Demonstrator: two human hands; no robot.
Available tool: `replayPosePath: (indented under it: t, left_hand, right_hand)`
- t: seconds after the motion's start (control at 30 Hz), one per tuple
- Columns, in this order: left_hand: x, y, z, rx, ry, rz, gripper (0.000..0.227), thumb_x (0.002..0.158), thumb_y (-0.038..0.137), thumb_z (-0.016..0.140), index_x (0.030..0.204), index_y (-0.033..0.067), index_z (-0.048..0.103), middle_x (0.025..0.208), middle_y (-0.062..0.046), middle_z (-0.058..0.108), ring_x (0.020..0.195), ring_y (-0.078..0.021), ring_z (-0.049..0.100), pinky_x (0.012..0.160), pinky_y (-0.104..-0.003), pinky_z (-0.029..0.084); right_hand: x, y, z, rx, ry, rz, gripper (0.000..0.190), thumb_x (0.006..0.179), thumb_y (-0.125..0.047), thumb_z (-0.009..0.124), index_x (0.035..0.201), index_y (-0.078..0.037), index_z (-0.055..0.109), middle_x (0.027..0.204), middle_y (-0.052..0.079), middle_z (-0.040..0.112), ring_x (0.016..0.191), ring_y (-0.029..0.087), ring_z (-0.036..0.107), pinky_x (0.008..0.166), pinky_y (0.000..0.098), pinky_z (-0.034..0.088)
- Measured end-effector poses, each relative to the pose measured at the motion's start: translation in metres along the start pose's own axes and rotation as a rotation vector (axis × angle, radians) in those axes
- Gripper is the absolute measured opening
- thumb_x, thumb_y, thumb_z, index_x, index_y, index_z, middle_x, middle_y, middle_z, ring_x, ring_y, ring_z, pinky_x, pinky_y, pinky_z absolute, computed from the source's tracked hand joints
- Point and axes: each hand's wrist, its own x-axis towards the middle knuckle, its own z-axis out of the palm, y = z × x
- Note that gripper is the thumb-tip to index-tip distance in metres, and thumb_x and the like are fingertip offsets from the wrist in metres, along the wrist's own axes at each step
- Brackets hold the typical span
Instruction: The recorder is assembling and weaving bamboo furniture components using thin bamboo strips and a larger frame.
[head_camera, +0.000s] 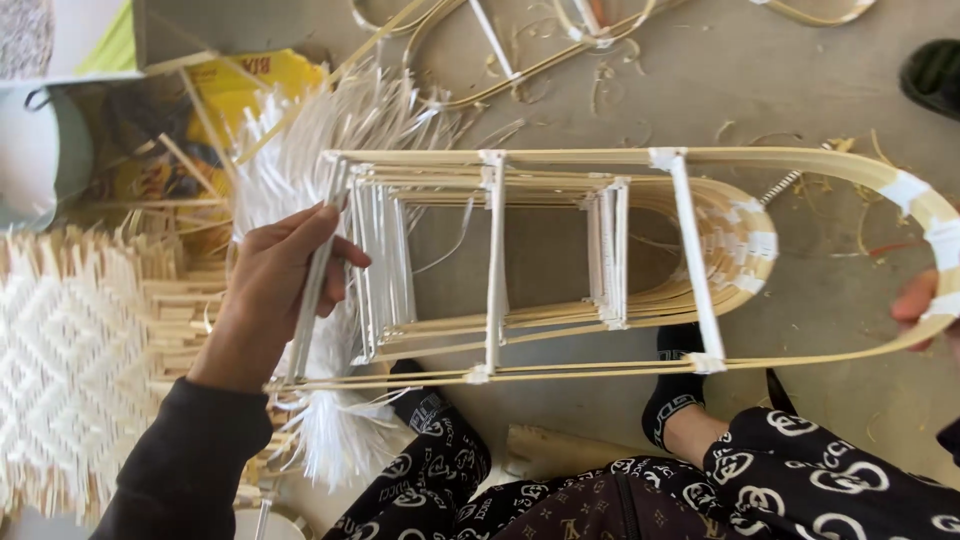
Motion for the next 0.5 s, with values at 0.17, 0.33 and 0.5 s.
replayPosePath:
  t: [0.17, 0.33, 0.5]
  left_hand:
    - [0.004, -0.011, -0.006, -0.078, -0.009, -0.018, 0.039, 0.100, 0.030, 0.059, 0.117, -0.0047, 0.067, 0.075, -0.013, 0.072, 0.042, -0.0096, 0.057, 0.033, -0.025, 0.042]
    - [0.001, -0.014, -0.007, -0.069, -0.048, 0.044, 0.041, 0.101, 0.030, 0.061, 0.110, -0.0093, 0.069, 0.076, -0.018, 0.073, 0.045, -0.0119, 0.060, 0.034, -0.026, 0.042]
    - [-0.001, -0.015, -0.010, -0.050, -0.077, 0.146, 0.039, 0.102, 0.030, 0.061, 0.107, -0.0078, 0.071, 0.074, -0.018, 0.073, 0.043, -0.0128, 0.057, 0.035, -0.027, 0.043]
  right_hand:
    - [0.029, -0.017, -0.116, -0.101, -0.506, 0.569, 0.046, 0.103, -0.027, 0.055, 0.113, 0.012, 0.078, 0.106, 0.026, 0.078, 0.093, 0.028, 0.075, 0.086, 0.0363, 0.058]
    - [0.007, -0.008, -0.122, -0.244, -0.259, -0.123, 0.039, 0.094, -0.018, 0.062, 0.083, 0.017, 0.075, 0.082, 0.034, 0.076, 0.078, 0.044, 0.080, 0.072, 0.0570, 0.065]
    - [-0.019, -0.073, -0.060, -0.224, 0.037, 0.231, 0.030, 0.072, -0.025, 0.051, 0.084, 0.001, 0.060, 0.070, 0.024, 0.075, 0.060, 0.028, 0.075, 0.059, 0.0391, 0.062]
